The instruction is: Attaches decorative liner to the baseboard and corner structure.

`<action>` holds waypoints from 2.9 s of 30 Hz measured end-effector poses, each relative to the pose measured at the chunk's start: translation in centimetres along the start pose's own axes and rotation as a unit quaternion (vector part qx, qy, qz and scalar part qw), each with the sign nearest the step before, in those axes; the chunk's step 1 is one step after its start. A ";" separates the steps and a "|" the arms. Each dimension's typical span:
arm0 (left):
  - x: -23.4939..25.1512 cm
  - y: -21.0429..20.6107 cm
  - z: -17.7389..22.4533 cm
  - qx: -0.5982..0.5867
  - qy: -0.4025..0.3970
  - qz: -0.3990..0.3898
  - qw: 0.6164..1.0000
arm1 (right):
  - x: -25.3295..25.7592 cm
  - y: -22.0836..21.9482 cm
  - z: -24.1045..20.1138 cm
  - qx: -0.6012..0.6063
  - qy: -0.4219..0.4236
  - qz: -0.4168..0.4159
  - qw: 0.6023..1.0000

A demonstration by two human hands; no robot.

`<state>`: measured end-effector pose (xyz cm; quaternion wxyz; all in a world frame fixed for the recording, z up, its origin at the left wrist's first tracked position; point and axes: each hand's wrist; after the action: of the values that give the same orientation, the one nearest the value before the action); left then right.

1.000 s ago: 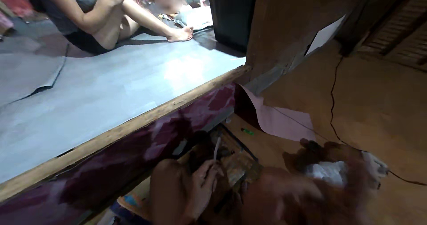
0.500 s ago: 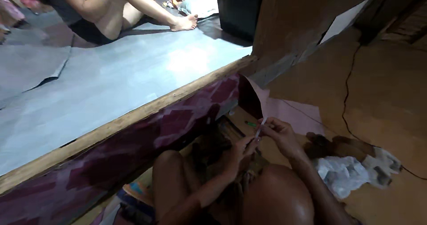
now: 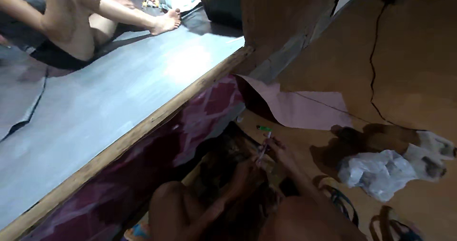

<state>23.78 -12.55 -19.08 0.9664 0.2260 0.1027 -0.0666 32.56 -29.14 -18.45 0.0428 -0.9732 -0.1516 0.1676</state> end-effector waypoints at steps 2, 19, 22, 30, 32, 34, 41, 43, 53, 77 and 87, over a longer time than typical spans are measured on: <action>2.9 2.5 1.8 0.124 -0.042 -0.007 0.991 | 3.2 1.3 -0.2 -0.072 0.004 -0.024 0.997; 20.6 13.6 -4.9 0.663 -0.063 -0.111 0.738 | 18.9 3.2 -1.1 -0.329 0.048 0.067 0.941; 21.3 14.1 -6.3 0.674 -0.113 -0.105 0.722 | 20.3 3.7 -2.1 -0.327 0.092 0.117 0.933; 22.9 13.5 -5.3 0.729 -0.068 -0.169 0.660 | 22.4 2.7 -3.9 -0.268 0.180 0.213 0.922; 23.6 13.1 -5.0 0.730 -0.054 -0.177 0.658 | 22.7 2.5 -3.4 -0.251 0.192 0.224 0.922; 24.1 12.6 -4.8 0.705 -0.048 -0.163 0.689 | 23.0 2.2 -2.7 -0.237 0.198 0.228 0.923; 25.6 12.2 -4.9 0.733 -0.085 -0.173 0.652 | 23.0 1.1 -0.9 -0.222 0.160 0.216 0.937; 25.9 12.1 -5.0 0.721 -0.090 -0.171 0.666 | 23.3 1.2 -0.6 -0.214 0.182 0.232 0.931; 27.5 11.5 -3.9 0.639 -0.048 -0.184 0.746 | 22.3 1.4 -1.1 -0.244 0.102 0.172 0.949; 28.6 10.5 -3.4 0.712 -0.100 -0.177 0.673 | 22.9 1.1 -3.0 -0.228 0.088 0.147 0.958; 28.0 10.5 -3.5 0.703 -0.077 -0.182 0.683 | 20.6 -1.0 0.4 -0.261 0.171 0.132 0.941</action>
<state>52.15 -3.97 -24.13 0.4968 0.8104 -0.0099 -0.3105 50.65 -21.75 -25.13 -0.2104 -0.9754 -0.0502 -0.0424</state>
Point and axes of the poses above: each hand's wrist, its own x-axis towards the middle knuckle, its own y-axis out of the back of the hand, z = x × y, and after that the axes turned 7 degrees about -x, right-handed
